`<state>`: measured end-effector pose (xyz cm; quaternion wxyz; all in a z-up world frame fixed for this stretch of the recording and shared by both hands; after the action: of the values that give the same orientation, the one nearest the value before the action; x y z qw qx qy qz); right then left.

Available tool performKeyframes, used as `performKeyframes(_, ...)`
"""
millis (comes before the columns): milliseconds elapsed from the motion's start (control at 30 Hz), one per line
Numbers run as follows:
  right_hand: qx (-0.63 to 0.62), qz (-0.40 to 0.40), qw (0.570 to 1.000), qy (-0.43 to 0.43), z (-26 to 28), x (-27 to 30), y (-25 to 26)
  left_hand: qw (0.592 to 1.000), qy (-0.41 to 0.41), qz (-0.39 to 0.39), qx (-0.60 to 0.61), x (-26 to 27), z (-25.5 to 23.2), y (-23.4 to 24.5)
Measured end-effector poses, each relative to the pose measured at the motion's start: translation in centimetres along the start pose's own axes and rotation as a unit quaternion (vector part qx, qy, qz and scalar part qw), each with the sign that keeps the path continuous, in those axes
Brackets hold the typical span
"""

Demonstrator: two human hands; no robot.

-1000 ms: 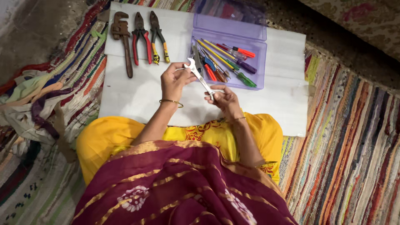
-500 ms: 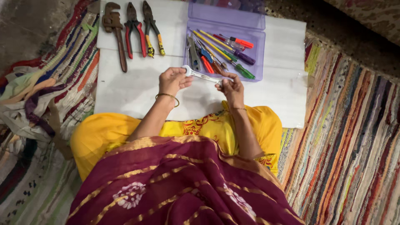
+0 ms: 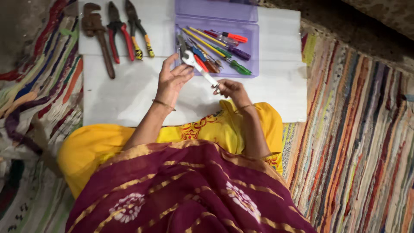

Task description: The person empties a purple plastic toolbox, then arranges the tools neatly on a white sheet and back into the toolbox. They handle pliers, screwdrivers, wrenches, and a pipe wrench, placing them in rows and then returning them to the case.

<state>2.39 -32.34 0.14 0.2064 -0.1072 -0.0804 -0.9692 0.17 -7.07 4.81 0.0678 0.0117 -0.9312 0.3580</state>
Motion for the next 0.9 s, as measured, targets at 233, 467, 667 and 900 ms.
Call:
performKeyframes(233, -0.068, -0.317, 0.945, 0.052, -1.9, -0.8, 15.1, 0.739, -0.148, 0.067, -0.654, 1.2, -0.2, -2.7)
performKeyframes(467, 0.002, -0.459, 0.888, -0.023, -6.5, -3.1, 21.5, 0.647, -0.125, 0.061, -0.750, -0.6, 1.8, -0.8)
performKeyframes(667, -0.004, -0.450, 0.890, -0.075, -9.3, -5.5, 22.2, 0.633, -0.106, 0.077, -0.763, -1.2, 1.6, -0.3)
performKeyframes(900, -0.031, -0.419, 0.907, -0.024, -6.8, -5.6, 20.7, 0.627, -0.120, 0.090, -0.765, -1.4, 1.7, -1.0)
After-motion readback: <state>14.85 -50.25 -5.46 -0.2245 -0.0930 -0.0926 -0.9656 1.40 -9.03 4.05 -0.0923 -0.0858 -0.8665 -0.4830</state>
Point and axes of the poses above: each hand's wrist, its own x-axis away from the middle knuckle, its own y-axis out of the back of the hand, z = x × y, the point moved 6 cm from there along -x, towards the middle knuckle, and after that the axes turned 2 degrees about -x, right-handed, at the moved point
